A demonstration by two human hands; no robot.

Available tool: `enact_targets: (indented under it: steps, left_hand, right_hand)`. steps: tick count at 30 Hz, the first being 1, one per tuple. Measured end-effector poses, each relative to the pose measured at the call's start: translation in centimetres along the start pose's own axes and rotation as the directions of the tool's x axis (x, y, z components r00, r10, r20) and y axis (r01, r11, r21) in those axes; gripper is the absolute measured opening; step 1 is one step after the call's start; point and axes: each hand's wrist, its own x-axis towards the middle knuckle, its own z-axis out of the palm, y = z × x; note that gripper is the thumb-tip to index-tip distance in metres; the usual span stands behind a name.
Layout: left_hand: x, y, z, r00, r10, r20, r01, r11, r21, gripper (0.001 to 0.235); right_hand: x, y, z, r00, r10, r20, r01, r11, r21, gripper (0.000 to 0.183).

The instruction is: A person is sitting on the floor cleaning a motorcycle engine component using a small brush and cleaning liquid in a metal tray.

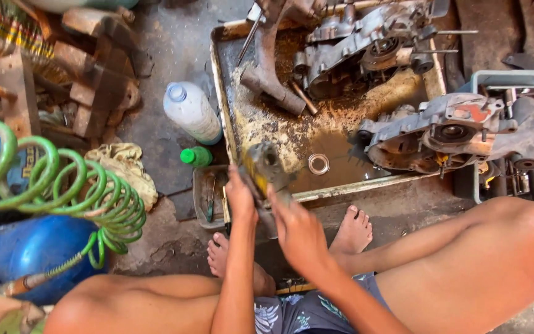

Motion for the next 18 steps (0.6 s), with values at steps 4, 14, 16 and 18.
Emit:
enact_targets:
  steps: [4,14,16,18]
  left_hand:
    - [-1.8,3.9,-0.4,0.999,-0.008,-0.042,0.008,1.000,0.000,0.059]
    - [-5.0,6.5,1.5,0.977,0.077,-0.199,-0.049,0.988,0.143,0.058]
    - [-6.3,6.3,1.7,0.974,0.099,-0.202,-0.066,0.984,0.167,0.059]
    - [-8.4,6.3,2.4,0.994,0.035,-0.102,-0.011,0.974,0.228,0.057]
  right_hand:
    - [-3.1,1.8,2.2,0.999,0.036,0.026,-0.035,0.999,-0.025,0.045]
    - [-3.2,3.6,2.7,0.998,-0.010,-0.066,0.000,0.990,-0.143,0.049]
    - [-2.2,3.9,2.7,0.998,0.008,-0.057,-0.016,0.990,-0.140,0.048]
    - [1.0,3.2,2.2,0.987,-0.042,-0.158,0.013,0.984,-0.180,0.045]
